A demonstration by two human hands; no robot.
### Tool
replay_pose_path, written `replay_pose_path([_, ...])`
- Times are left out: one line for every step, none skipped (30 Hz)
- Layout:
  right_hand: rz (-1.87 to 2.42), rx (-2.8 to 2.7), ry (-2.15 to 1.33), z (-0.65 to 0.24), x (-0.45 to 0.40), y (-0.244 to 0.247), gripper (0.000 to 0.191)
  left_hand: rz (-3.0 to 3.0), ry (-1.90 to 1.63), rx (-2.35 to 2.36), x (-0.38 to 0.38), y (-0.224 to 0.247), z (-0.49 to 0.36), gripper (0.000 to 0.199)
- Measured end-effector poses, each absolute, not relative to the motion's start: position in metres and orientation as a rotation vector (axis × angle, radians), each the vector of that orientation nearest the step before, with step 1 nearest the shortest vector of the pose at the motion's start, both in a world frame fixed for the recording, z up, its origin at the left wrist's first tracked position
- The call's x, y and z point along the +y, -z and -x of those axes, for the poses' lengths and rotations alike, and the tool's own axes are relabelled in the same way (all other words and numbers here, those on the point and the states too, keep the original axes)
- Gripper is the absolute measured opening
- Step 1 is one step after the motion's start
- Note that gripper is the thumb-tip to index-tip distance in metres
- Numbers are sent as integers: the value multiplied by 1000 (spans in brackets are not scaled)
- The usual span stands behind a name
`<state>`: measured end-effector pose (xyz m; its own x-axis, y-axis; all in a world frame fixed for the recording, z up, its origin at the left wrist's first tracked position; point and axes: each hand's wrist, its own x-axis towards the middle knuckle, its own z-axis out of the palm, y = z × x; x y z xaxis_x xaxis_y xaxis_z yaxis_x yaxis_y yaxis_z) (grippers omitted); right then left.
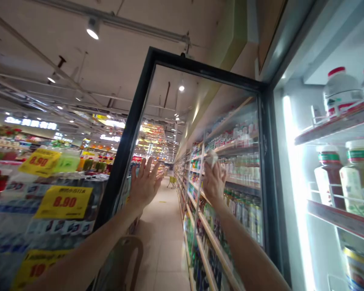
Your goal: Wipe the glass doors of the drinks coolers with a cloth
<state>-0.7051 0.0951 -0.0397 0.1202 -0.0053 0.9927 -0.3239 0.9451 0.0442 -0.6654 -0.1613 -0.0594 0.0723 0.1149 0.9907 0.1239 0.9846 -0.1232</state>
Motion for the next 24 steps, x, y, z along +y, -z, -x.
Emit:
replay_pose_path([-144, -1387, -366, 709, 107, 34, 43, 197, 9, -1503, -161, 59, 665, 48])
replay_pose_path([-42, -1335, -467, 712, 115, 31, 45, 200, 13, -1505, -161, 59, 665, 49])
replay_pose_path([20, -1298, -526, 714, 118, 30, 46, 205, 17, -1505, -161, 58, 665, 49])
replay_pose_path([31, -1290, -529, 714, 115, 32, 47, 210, 22, -1504, -161, 58, 665, 49])
replay_pose_path([-15, -1314, -477, 713, 107, 37, 46, 216, 25, -1503, -161, 57, 666, 49])
replay_pose_path([-117, -1362, -372, 711, 95, 44, 46, 219, 30, -1499, -161, 57, 667, 49])
replay_pose_path([-257, -1414, -235, 709, 84, 52, 45, 223, 35, -1496, -161, 57, 668, 48])
replay_pose_path([-417, -1460, -79, 706, 74, 59, 45, 227, 41, -1491, -162, 57, 670, 48])
replay_pose_path([-546, -1489, 52, 704, 69, 66, 44, 233, 46, -1487, -162, 57, 671, 48])
replay_pose_path([-611, -1506, 127, 703, 70, 71, 43, 240, 52, -1488, -163, 57, 673, 48])
replay_pose_path([-600, -1520, 133, 702, 78, 74, 41, 246, 57, -1492, -163, 57, 674, 49])
replay_pose_path([-511, -1534, 72, 703, 94, 75, 40, 250, 62, -1495, -164, 57, 674, 49])
replay_pose_path([-358, -1540, -44, 704, 116, 75, 40, 253, 65, -1501, -164, 57, 674, 49])
replay_pose_path([-183, -1538, -181, 705, 140, 74, 41, 253, 67, -1509, -163, 57, 674, 49])
replay_pose_path([-2, -1514, -324, 707, 165, 73, 44, 252, 67, -1517, -163, 57, 674, 49])
replay_pose_path([151, -1479, -453, 708, 187, 72, 46, 250, 69, -1522, -163, 57, 673, 50])
replay_pose_path([254, -1452, -536, 710, 202, 72, 47, 249, 71, -1526, -162, 57, 672, 50])
replay_pose_path([307, -1435, -579, 711, 210, 74, 49, 250, 73, -1531, -162, 56, 672, 50])
replay_pose_path([301, -1433, -576, 711, 209, 78, 49, 252, 75, -1534, -162, 56, 672, 50])
replay_pose_path([242, -1441, -529, 711, 199, 82, 49, 253, 78, -1532, -162, 55, 673, 50])
replay_pose_path([145, -1456, -453, 711, 182, 88, 48, 254, 80, -1528, -162, 54, 674, 50])
replay_pose_path([24, -1462, -360, 710, 160, 94, 47, 255, 80, -1525, -163, 54, 675, 50])
replay_pose_path([-122, -1475, -241, 709, 137, 100, 46, 258, 77, -1524, -163, 54, 677, 50])
replay_pose_path([-268, -1496, -131, 709, 114, 105, 45, 258, 77, -1521, -163, 55, 679, 50])
